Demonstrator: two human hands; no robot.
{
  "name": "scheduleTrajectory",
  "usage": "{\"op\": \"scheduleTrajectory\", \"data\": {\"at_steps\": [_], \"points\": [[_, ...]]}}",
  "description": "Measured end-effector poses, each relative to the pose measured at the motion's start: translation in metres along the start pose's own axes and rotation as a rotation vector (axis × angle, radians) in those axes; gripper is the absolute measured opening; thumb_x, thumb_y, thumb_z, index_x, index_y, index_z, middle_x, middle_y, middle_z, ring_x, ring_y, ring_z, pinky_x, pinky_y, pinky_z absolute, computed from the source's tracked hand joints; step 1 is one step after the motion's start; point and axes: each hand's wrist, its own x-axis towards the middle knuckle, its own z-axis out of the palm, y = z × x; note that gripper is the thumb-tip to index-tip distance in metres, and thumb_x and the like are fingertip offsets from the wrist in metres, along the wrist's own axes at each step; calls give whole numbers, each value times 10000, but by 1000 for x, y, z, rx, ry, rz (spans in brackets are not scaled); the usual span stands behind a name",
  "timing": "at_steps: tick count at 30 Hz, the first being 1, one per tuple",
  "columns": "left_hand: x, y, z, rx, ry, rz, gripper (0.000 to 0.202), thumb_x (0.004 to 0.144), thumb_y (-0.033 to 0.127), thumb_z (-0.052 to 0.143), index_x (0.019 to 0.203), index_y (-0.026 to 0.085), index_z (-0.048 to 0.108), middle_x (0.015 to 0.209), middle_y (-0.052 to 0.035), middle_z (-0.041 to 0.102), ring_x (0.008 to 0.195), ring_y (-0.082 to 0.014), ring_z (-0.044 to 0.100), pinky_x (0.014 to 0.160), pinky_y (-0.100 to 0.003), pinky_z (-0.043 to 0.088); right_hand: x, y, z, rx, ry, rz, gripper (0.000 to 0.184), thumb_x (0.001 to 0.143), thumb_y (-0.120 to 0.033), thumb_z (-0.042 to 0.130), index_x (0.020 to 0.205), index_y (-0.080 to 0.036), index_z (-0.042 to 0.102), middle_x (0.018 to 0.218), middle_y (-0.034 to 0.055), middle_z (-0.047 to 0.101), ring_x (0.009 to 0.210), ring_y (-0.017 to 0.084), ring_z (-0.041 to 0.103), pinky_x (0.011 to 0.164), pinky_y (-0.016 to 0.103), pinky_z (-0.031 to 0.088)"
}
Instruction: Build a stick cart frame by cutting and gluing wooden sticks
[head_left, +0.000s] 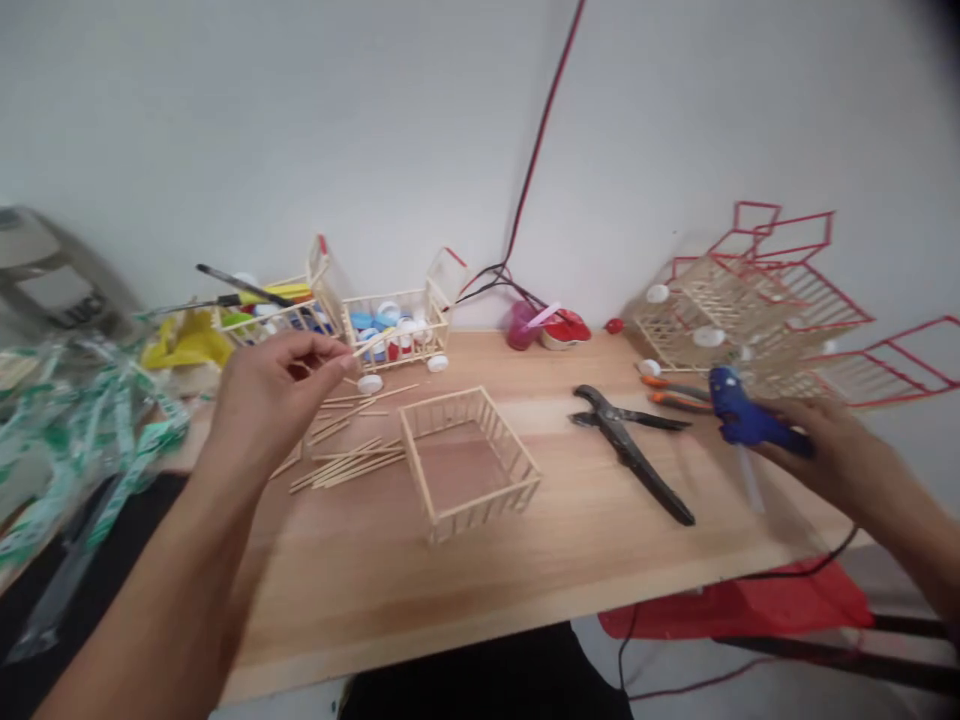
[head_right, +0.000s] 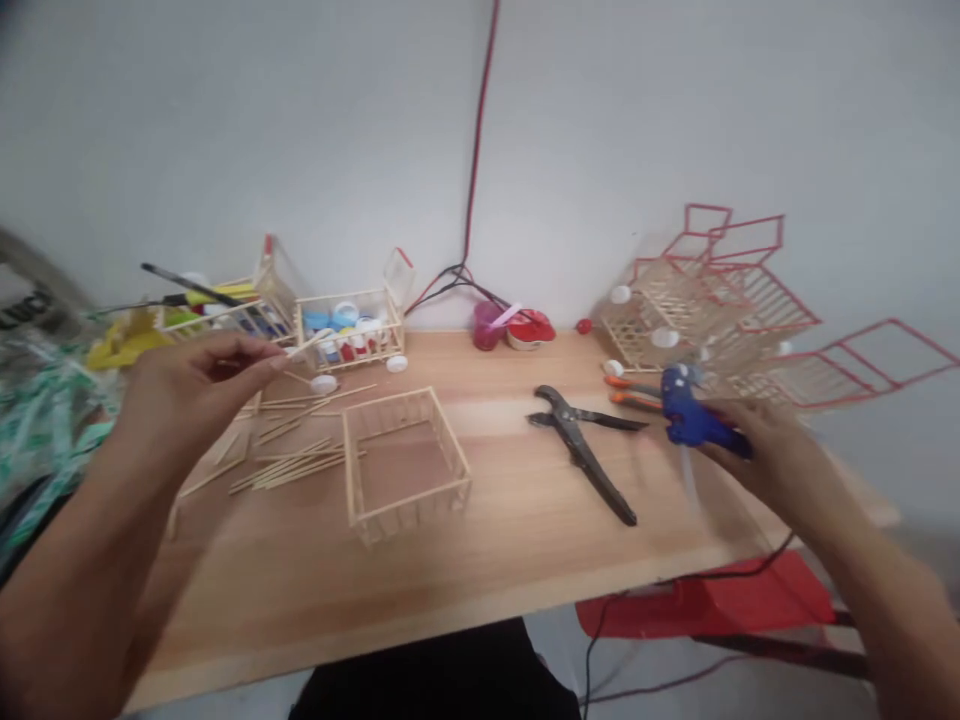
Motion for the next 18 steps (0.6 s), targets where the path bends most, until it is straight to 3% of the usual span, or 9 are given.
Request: {"op": "scheduleTrajectory", "data": {"at_steps": [5, 8, 13, 18], "points": [[-4, 11, -1, -118, -92, -80, 178, 760, 497, 705, 783, 321, 701, 815, 122, 729, 800, -222, 619, 816, -419, 473, -9, 26, 24, 80, -77, 13, 277, 780, -338, 602, 1043, -249, 606, 1065, 179, 638, 1008, 365, 593, 892, 490, 476], [-6, 12, 0, -130, -145, -106, 221, 742, 543, 714, 796, 329, 707, 841, 130, 736, 825, -238, 615, 818, -435, 488, -9, 29, 26, 99, -87, 14, 303, 803, -337, 605, 1088, -236, 624, 1137, 189, 629, 1093, 358, 585, 947, 471, 462], [-4, 12, 8, -186, -198, -92, 244, 733, 505, 730, 826, 279, 719, 840, 63, 733, 794, -225, 618, 756, -384, 483, -5, 39, 21, 124, -120, 21, 296, 815, -346, 604, 1091, -248, 644, 1165, 184, 650, 1125, 340, 593, 984, 450, 450], [-5, 34, 12, -121, -317, 20, 198, 761, 405, 691, 757, 209, 719, 766, -2, 705, 715, -165, 603, 656, -286, 445, -4, 63, 35, 209, -85, 4, 275, 738, -416, 668, 987, -300, 677, 1171, 151, 689, 1094, 369, 652, 928, 464, 504]]}}
